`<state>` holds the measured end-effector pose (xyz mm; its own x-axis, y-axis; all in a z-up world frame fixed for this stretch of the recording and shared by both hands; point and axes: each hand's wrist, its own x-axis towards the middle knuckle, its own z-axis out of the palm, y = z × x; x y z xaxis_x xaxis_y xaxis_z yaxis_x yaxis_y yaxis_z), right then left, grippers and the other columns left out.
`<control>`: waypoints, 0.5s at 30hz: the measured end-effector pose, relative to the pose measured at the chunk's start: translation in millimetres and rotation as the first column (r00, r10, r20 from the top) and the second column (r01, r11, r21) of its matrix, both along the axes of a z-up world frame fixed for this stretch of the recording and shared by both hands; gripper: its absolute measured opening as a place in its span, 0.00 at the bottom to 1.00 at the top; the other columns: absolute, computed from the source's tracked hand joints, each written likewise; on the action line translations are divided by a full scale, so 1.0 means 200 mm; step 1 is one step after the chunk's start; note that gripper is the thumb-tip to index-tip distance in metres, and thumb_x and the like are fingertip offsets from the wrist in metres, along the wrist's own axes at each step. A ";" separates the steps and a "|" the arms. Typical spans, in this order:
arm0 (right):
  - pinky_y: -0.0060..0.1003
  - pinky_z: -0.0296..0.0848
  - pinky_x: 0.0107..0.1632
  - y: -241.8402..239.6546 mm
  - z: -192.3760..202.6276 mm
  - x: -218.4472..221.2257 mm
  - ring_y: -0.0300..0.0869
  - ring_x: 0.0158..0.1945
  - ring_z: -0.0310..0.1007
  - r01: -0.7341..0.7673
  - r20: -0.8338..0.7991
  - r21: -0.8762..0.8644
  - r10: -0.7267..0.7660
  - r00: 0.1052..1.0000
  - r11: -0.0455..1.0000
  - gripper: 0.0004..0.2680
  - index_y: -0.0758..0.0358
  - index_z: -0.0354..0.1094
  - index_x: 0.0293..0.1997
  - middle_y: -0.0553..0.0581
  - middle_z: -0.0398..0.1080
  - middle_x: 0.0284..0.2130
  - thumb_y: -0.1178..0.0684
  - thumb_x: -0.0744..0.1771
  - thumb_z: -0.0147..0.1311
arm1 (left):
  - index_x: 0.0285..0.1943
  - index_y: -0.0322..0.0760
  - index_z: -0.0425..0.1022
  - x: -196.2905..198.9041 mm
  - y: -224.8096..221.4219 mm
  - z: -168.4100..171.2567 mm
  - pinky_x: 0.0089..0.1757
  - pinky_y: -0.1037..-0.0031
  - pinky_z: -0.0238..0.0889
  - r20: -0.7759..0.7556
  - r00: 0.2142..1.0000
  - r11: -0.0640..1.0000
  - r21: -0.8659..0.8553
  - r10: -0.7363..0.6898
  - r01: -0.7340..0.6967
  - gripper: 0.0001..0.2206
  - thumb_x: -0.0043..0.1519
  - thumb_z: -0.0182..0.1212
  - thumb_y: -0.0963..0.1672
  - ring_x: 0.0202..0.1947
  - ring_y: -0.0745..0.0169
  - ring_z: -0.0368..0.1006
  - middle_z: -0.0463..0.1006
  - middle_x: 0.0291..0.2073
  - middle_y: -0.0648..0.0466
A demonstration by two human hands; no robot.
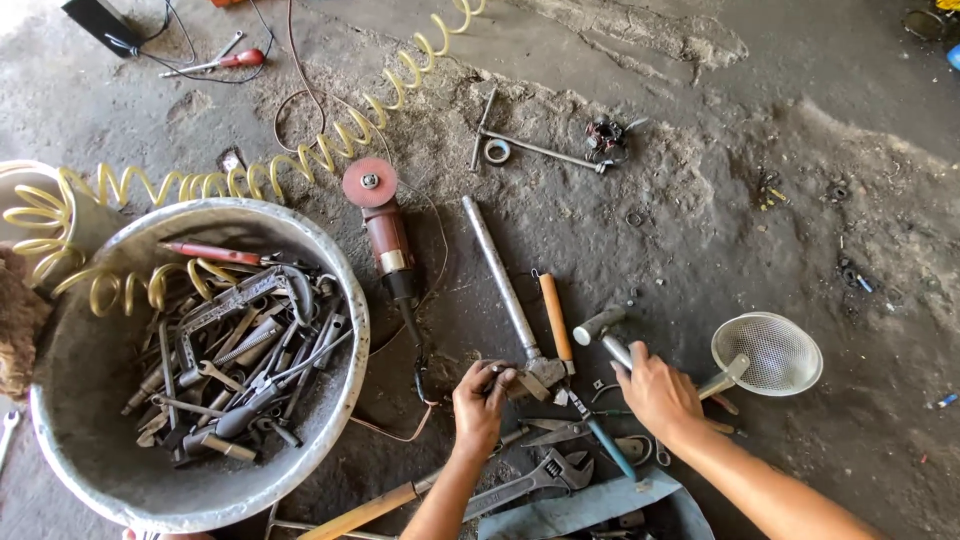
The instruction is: Sorting and inspecting various mechanical parts and tools on a garage floor.
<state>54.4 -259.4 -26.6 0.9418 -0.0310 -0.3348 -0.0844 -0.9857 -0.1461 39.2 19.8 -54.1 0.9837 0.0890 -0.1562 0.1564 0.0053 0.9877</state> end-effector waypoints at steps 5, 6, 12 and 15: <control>0.50 0.77 0.31 0.07 -0.06 -0.02 0.55 0.30 0.75 -0.231 0.357 -0.067 0.239 0.903 0.971 0.11 0.64 0.61 0.41 0.65 0.71 0.29 0.45 0.67 0.49 | 0.45 0.27 0.82 -0.03 0.01 -0.11 0.43 0.77 0.70 -0.047 0.997 0.996 -0.069 0.061 -0.064 0.08 0.62 0.67 0.41 0.38 0.69 0.75 0.82 0.36 0.55; 0.50 0.77 0.33 0.09 -0.05 -0.03 0.56 0.32 0.76 -0.340 0.492 -0.054 0.321 0.809 0.939 0.10 0.64 0.61 0.40 0.66 0.70 0.31 0.47 0.66 0.50 | 0.45 0.27 0.82 -0.04 0.01 -0.15 0.43 0.77 0.71 -0.087 0.993 0.987 -0.134 0.081 -0.092 0.08 0.62 0.67 0.41 0.38 0.70 0.75 0.82 0.36 0.55; 0.45 0.79 0.36 0.40 -0.11 -0.14 0.51 0.30 0.78 -0.041 0.027 0.400 0.032 0.999 0.915 0.11 0.65 0.68 0.42 0.65 0.76 0.30 0.47 0.67 0.60 | 0.48 0.29 0.81 -0.07 -0.02 -0.16 0.46 0.75 0.74 -0.239 0.955 0.896 -0.363 0.174 -0.254 0.09 0.64 0.63 0.42 0.39 0.69 0.78 0.84 0.38 0.56; 0.45 0.77 0.38 0.49 -0.03 -0.12 0.49 0.30 0.80 0.128 -0.077 0.445 -0.105 0.992 0.886 0.11 0.65 0.72 0.41 0.64 0.78 0.26 0.48 0.64 0.65 | 0.47 0.29 0.82 -0.09 -0.02 -0.16 0.45 0.74 0.71 -0.169 0.968 0.971 -0.115 0.187 -0.208 0.09 0.65 0.64 0.42 0.39 0.69 0.76 0.84 0.38 0.54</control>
<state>29.7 -160.5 -32.5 0.9227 0.0248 -0.3848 -0.2130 -0.7991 -0.5622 21.5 14.9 -86.9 0.9111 0.2472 -0.3298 0.2916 0.1790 0.9397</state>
